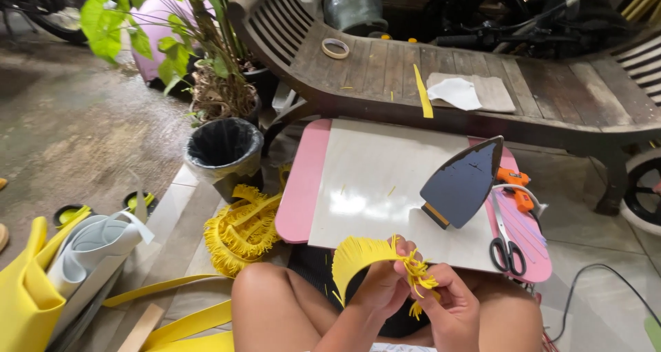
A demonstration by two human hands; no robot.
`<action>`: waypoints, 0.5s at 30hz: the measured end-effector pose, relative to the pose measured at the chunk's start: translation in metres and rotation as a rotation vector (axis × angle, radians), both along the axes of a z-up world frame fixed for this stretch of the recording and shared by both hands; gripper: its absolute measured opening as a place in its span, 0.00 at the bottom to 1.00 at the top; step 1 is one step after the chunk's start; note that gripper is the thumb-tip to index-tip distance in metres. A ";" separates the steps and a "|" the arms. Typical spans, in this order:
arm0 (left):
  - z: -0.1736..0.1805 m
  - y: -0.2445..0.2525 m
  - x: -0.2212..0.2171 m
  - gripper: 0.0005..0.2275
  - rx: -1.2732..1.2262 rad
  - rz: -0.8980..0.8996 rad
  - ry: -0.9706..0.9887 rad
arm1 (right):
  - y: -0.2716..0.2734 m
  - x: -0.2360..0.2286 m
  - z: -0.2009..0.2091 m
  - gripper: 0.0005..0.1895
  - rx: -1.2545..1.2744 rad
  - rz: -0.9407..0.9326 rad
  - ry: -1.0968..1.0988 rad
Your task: Cutting and curling yellow decorative fringe material using scissors and fingers.
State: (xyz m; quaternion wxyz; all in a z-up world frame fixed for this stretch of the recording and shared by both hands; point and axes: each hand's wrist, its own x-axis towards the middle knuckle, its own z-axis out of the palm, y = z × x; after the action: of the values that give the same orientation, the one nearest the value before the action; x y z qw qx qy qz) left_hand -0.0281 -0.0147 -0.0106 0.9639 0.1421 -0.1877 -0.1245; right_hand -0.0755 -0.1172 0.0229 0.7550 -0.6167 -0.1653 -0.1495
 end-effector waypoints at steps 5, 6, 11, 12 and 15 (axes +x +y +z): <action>0.012 0.000 -0.015 0.08 0.042 0.122 -0.057 | 0.003 -0.014 0.003 0.06 -0.001 -0.017 -0.079; 0.018 0.000 -0.019 0.08 0.042 0.153 -0.086 | 0.002 -0.017 0.003 0.06 0.003 -0.027 -0.071; 0.012 -0.011 -0.032 0.06 0.072 0.159 0.013 | -0.003 -0.025 -0.009 0.04 -0.026 -0.109 -0.148; 0.015 -0.013 -0.035 0.07 0.050 0.152 0.050 | -0.004 -0.024 -0.014 0.03 -0.040 -0.132 -0.256; 0.024 -0.016 -0.048 0.08 0.088 0.133 0.058 | 0.005 -0.041 0.012 0.06 -0.250 -0.324 -0.294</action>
State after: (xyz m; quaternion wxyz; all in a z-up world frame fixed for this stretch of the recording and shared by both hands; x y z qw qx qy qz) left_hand -0.0761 -0.0309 0.0138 0.9678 0.1929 -0.1442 -0.0726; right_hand -0.1162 -0.1126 0.0351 0.6069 -0.6954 -0.1894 -0.3350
